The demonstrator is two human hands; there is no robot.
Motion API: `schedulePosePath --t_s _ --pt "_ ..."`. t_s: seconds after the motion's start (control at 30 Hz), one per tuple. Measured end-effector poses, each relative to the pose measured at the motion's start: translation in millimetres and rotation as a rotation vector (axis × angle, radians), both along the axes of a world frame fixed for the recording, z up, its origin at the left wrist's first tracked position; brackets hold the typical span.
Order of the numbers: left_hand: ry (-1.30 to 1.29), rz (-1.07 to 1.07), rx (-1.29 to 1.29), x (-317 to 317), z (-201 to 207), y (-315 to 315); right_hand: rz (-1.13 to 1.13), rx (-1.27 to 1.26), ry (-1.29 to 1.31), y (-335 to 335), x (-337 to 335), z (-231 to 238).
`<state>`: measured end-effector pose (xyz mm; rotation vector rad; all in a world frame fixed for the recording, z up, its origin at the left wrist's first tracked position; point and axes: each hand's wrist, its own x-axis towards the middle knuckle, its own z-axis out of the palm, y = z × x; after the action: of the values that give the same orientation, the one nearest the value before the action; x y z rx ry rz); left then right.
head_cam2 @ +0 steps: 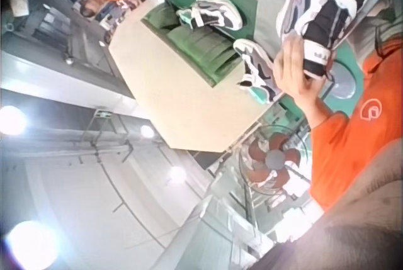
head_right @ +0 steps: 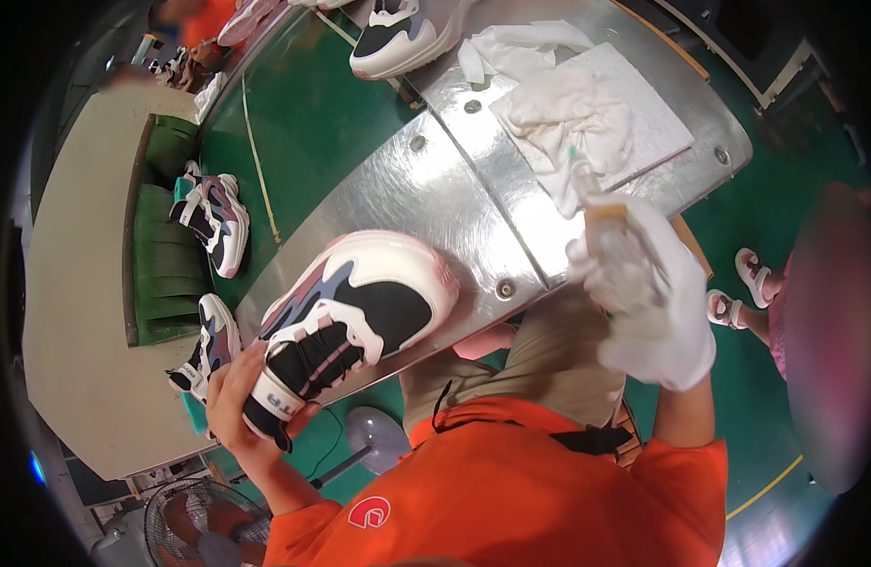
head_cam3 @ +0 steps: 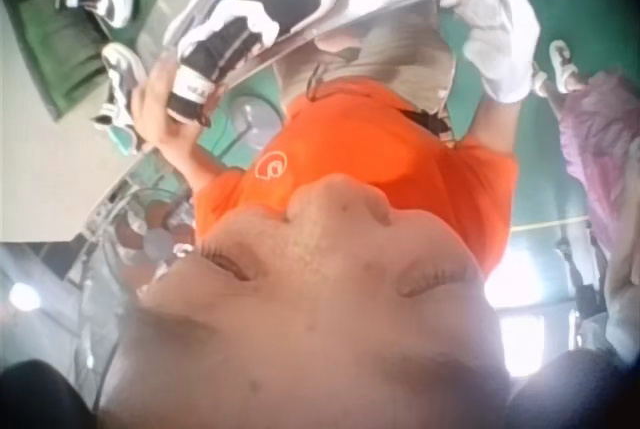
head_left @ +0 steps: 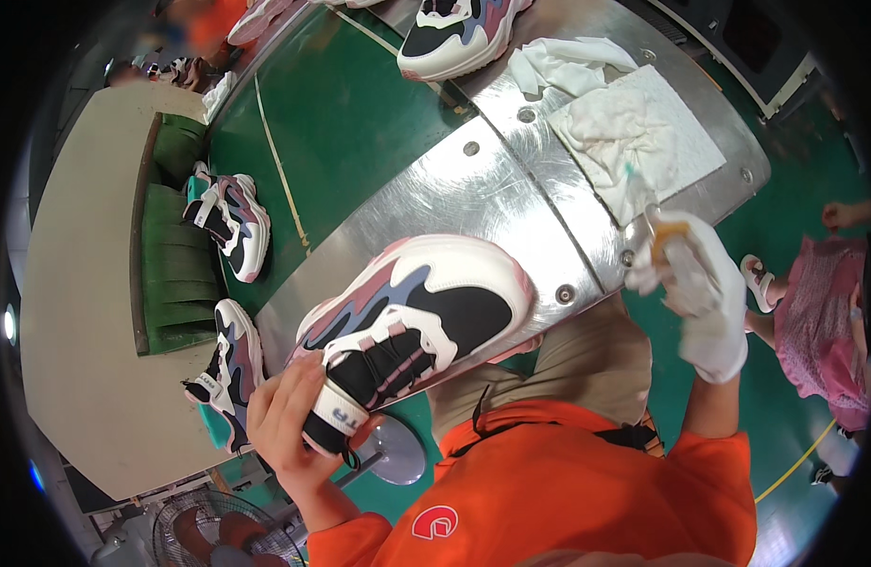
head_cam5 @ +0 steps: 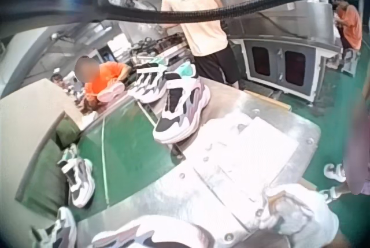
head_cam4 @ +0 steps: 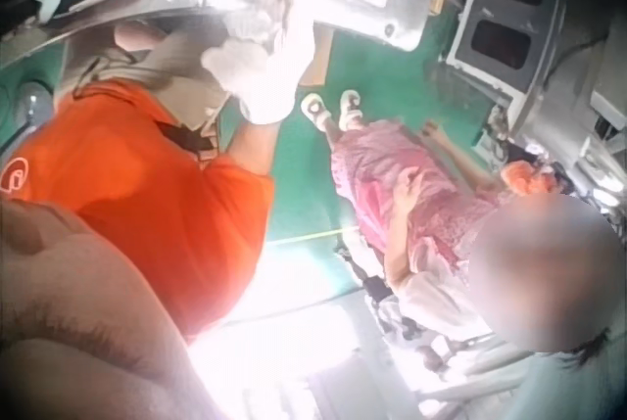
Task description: The person uses a syringe to apply glue to the seams of a sneaker on a factory assembly line. They rotate the shoe to access different areas and wipe the surface with a cloth.
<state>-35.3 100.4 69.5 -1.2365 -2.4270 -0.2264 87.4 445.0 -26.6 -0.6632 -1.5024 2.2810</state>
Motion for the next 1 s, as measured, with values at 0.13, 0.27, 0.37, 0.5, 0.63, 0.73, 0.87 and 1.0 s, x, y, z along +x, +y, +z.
schedulePosePath --t_s 0.13,0.27,0.37,0.5,0.63,0.73,0.87,1.0 --pt "0.015 -0.031 -0.006 -3 -3 -4 0.339 -0.126 0.347 5 4 -4" --pt "0.012 -0.015 0.006 -3 -3 -2 0.495 -0.317 0.418 1 -1 -13" --pt "0.024 -0.008 0.011 -2 -4 -1 0.501 -0.353 0.440 -6 -5 -14" --pt "0.023 0.004 -0.001 -1 -4 -2 0.437 -0.381 0.442 -17 -11 -8" --pt "0.019 0.010 -0.003 0 -3 -1 0.414 -0.277 0.344 -15 -9 -7" --pt "0.020 0.012 -0.003 1 -4 0 0.418 -0.258 0.377 -7 -4 -21" --pt "0.019 0.019 0.012 3 -4 5 0.413 -0.209 0.263 -6 -2 -8" --pt "0.021 0.008 0.011 0 -4 2 0.360 -0.160 0.156 -9 5 -4"
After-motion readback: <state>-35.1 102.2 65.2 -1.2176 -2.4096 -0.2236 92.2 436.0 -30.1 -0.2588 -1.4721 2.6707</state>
